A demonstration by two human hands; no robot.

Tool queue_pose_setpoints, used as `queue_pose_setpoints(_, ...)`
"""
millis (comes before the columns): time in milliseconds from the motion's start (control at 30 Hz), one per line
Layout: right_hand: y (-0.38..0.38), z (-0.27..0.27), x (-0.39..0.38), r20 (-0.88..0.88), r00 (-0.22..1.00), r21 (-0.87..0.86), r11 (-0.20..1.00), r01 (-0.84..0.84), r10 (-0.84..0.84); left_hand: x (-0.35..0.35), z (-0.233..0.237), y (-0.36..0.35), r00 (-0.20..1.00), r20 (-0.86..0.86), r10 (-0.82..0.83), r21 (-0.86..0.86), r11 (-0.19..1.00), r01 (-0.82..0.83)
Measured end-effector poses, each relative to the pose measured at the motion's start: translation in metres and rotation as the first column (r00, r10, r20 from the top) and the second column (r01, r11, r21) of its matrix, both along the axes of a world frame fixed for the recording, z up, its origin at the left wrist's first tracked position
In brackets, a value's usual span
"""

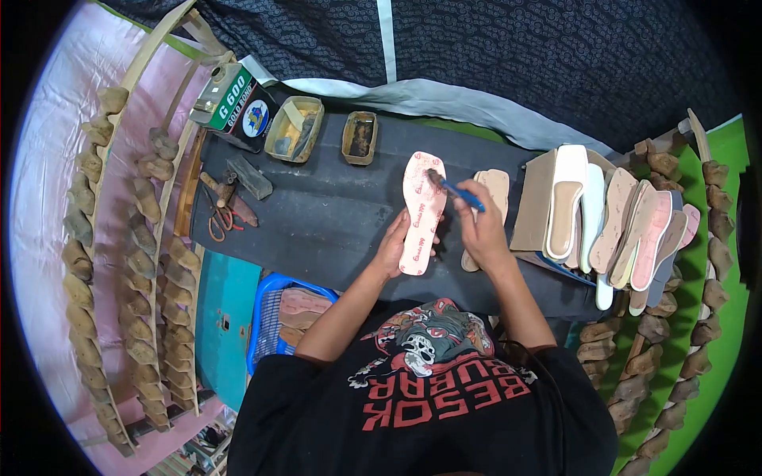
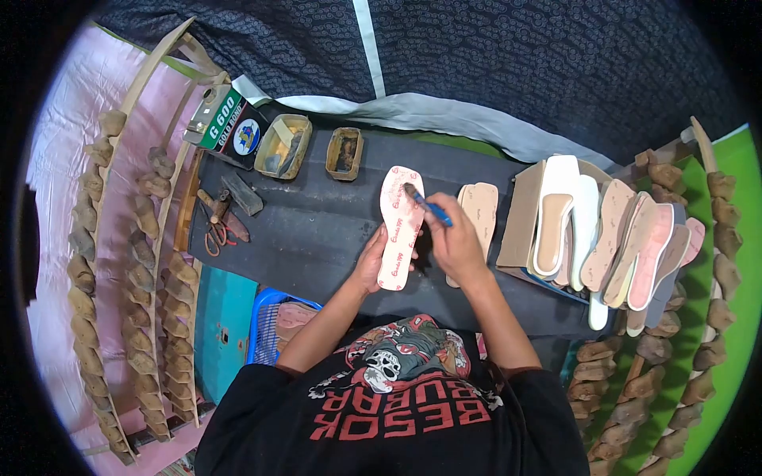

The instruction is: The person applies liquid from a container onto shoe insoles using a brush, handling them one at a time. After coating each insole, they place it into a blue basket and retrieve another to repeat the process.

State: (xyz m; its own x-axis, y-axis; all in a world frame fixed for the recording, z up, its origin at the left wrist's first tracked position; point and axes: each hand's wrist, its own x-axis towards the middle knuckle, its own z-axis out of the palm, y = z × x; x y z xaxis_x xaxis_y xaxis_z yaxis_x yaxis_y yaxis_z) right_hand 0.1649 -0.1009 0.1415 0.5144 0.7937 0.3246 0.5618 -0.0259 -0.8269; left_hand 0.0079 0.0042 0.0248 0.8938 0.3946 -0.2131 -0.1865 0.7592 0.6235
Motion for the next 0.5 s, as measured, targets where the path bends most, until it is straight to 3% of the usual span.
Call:
queue_pose_setpoints(133,-0.006,0.001,0.012,0.024,0.999,-0.017,0.999,0.039,-0.039,0.002,0.003,-0.003,0.999,0.023,-0.029,-0.021,0.999,0.029)
queue_pose_setpoints(233,-0.008,-0.001,0.003,0.111,0.993,0.031,0.999,-0.04,0.037,0.003,-0.001,-0.006,1.0,0.011,-0.021,-0.018,1.0,0.022)
queue_pose_setpoints(367,-0.013,-0.008,-0.015,0.018,0.983,-0.034,0.983,-0.182,0.183,0.005,-0.007,-0.007,1.0,-0.028,-0.005,-0.034,0.999,0.004)
queue_pose_setpoints(500,-0.013,-0.015,-0.009,-0.012,0.998,0.016,0.998,-0.056,0.056,0.003,0.0,-0.004,0.999,0.019,-0.044,-0.013,0.999,0.044)
